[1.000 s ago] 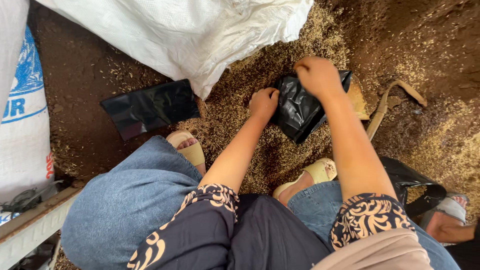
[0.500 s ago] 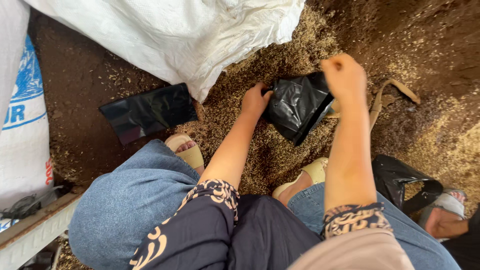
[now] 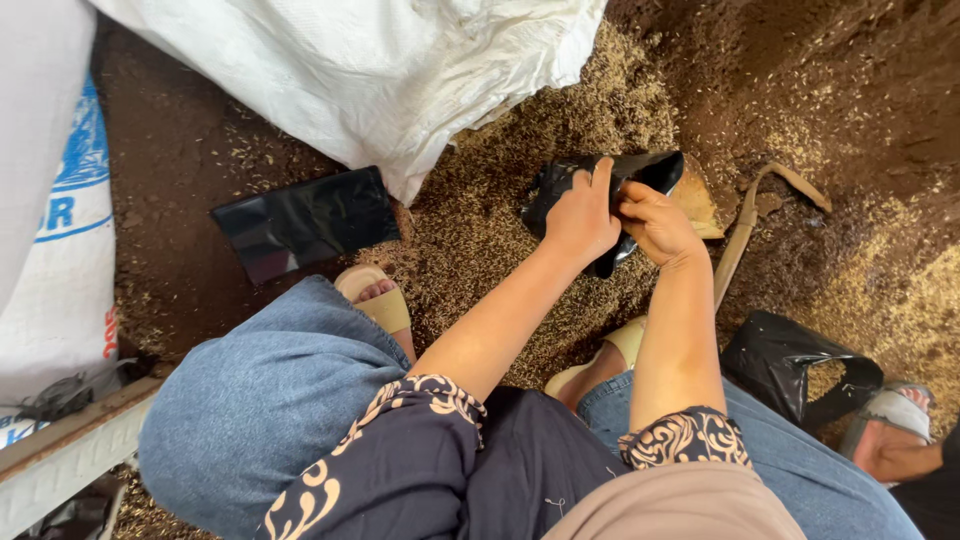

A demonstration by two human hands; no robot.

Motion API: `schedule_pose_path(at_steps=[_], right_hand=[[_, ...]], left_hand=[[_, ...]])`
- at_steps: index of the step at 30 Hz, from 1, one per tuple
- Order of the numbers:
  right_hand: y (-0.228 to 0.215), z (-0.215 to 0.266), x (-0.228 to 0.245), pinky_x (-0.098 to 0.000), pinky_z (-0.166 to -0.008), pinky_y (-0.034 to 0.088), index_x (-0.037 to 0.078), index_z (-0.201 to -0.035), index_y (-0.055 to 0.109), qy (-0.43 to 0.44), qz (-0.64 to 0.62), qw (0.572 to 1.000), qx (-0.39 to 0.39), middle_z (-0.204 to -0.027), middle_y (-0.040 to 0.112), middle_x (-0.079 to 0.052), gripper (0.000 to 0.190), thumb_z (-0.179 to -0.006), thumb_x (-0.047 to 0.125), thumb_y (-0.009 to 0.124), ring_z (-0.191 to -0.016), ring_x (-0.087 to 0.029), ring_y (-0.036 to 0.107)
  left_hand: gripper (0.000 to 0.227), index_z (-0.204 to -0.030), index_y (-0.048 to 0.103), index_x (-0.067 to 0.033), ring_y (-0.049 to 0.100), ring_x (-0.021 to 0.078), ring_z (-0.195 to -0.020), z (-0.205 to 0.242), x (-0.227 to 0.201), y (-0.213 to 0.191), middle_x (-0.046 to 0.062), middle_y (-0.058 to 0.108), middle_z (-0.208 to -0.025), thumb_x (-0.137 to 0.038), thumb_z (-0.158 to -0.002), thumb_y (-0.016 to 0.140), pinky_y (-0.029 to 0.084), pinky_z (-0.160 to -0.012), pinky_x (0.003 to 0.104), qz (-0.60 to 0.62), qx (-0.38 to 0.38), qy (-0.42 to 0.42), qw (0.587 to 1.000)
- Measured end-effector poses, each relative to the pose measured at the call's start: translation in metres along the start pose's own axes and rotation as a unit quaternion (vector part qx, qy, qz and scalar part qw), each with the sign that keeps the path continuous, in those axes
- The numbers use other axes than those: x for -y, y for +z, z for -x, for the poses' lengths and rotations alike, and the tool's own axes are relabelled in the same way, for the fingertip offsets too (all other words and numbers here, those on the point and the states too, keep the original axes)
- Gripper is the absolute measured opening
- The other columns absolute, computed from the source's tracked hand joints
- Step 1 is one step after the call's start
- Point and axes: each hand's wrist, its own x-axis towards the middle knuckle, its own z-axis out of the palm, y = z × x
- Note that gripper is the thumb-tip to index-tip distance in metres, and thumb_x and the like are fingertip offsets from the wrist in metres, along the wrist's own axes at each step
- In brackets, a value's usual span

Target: The person scoops grain from a large pile on the floor using a scoop and pours it into a black plastic bag. They repeat this process, filling the bag and then tying it closed.

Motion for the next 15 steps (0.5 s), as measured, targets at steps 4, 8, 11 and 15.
schedule_pose_path(at_steps=[4, 8, 11, 15], right_hand=[[0.008, -0.015, -0.018, -0.0348, -0.100, 0.052, 0.002, -0.124, 0.065, 0.016, 0.433, 0.890, -0.145, -0.120, 0.070, -0.011, 0.033, -0.096, 0.001, 0.048, -0.112, -0.023, 0.066], [0.020, -0.035, -0.066, -0.0357, -0.101, 0.052, 0.003, -0.125, 0.064, 0.012, 0.311, 0.941, -0.131, -0.122, 0.069, -0.011, 0.032, -0.098, 0.007, 0.046, -0.113, -0.024, 0.065], [0.022, -0.056, -0.093, -0.0364, -0.102, 0.051, 0.004, -0.126, 0.064, 0.046, 0.097, 0.990, -0.095, -0.124, 0.068, -0.011, 0.032, -0.100, 0.012, 0.045, -0.114, -0.025, 0.064], [0.014, -0.080, -0.103, -0.0373, -0.103, 0.051, 0.005, -0.127, 0.063, 0.061, -0.050, 0.995, -0.069, -0.127, 0.067, -0.011, 0.033, -0.102, 0.018, 0.044, -0.116, -0.025, 0.063]], left_hand=[[0.021, -0.112, 0.060, -0.0035, 0.069, 0.0393, -0.081, 0.007, 0.012, 0.008, 0.018, 0.067, -0.103, -0.009, -0.091, 0.061, 0.056, -0.065, 0.047, 0.000, -0.063, 0.053, 0.997], [0.005, -0.097, 0.060, -0.0058, 0.067, 0.0367, -0.080, 0.021, 0.020, 0.030, 0.013, 0.064, -0.092, -0.007, -0.091, 0.061, 0.055, -0.068, 0.046, 0.034, -0.122, 0.154, 0.980], [0.007, -0.095, 0.057, -0.0063, 0.066, 0.0349, -0.081, 0.028, 0.026, 0.035, 0.012, 0.061, -0.090, -0.006, -0.088, 0.061, 0.054, -0.068, 0.044, 0.020, -0.130, 0.191, 0.973], [0.008, -0.096, 0.059, -0.0071, 0.066, 0.0332, -0.080, 0.025, 0.035, 0.029, 0.011, 0.062, -0.091, -0.005, -0.088, 0.061, 0.054, -0.068, 0.043, 0.044, -0.123, 0.190, 0.973]])
